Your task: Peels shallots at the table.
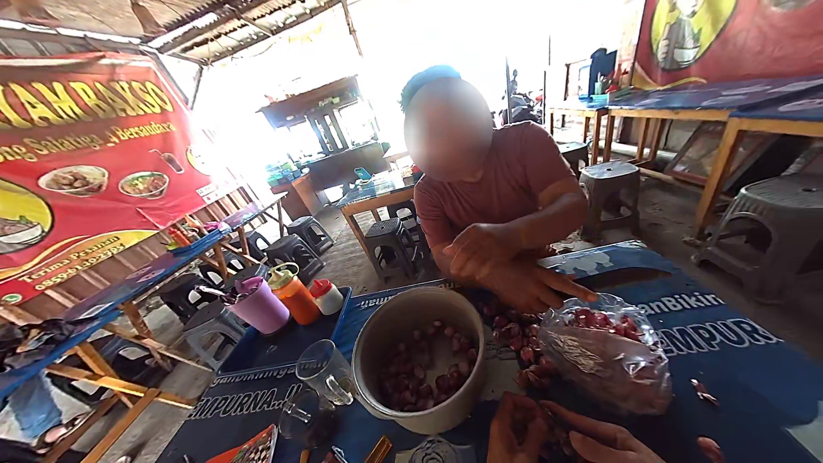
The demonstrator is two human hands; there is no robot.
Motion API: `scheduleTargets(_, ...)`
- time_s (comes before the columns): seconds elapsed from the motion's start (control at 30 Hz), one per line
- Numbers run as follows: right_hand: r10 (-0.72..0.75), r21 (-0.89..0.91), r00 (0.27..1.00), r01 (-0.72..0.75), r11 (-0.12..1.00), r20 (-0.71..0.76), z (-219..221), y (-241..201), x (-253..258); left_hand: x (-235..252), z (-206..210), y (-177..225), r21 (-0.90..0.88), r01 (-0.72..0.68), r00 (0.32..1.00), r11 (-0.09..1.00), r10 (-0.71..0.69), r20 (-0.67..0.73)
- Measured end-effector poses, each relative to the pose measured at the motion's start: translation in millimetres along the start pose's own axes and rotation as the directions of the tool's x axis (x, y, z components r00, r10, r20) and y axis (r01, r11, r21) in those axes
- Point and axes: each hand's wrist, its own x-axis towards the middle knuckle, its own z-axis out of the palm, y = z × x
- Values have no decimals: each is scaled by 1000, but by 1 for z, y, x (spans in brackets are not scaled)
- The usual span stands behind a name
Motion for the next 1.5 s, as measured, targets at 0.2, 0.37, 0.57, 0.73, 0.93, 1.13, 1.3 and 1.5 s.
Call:
scheduleTargets(0.2, -15, 29, 1000, 15, 999, -8, -1, 5, -1, 0, 0, -1, 24, -27, 1000, 999, 26, 12)
scheduleTargets(0.37, 10, 22, 1000, -10, 1000, -25, 2, 4, 1, -2, -5, 0, 46, -30, 1000, 998, 31, -1)
scheduleTargets(0.57, 72, 62, 995, -68, 996, -62, 3, 3, 0, -3, -5, 0, 78, -44, 999, 996, 42, 17)
scheduleTargets(0.73, 113, 144, 993, -105, 984, -44, 1, 4, 0, -2, -3, -4, 37, -66, 998, 997, 65, 22)
scheduleTargets(0.93, 140, 231, 990, -136, 963, -3, 3, 1, -1, -1, -1, -8, 20, -100, 995, 995, 100, -4)
scheduleTargets(1.13, 111, 237, 994, -111, 965, 13, 2, 0, -1, -1, -2, -6, 15, -105, 994, 994, 105, -5)
scheduleTargets(1.3, 101, 253, 995, -104, 962, 24, 1, -2, -2, 0, -2, -7, -1, -86, 996, 996, 86, -10)
scheduleTargets(1.5, 75, 256, 997, -80, 963, 32, 1, 1, 0, 0, -2, -6, -11, -86, 996, 996, 85, -10)
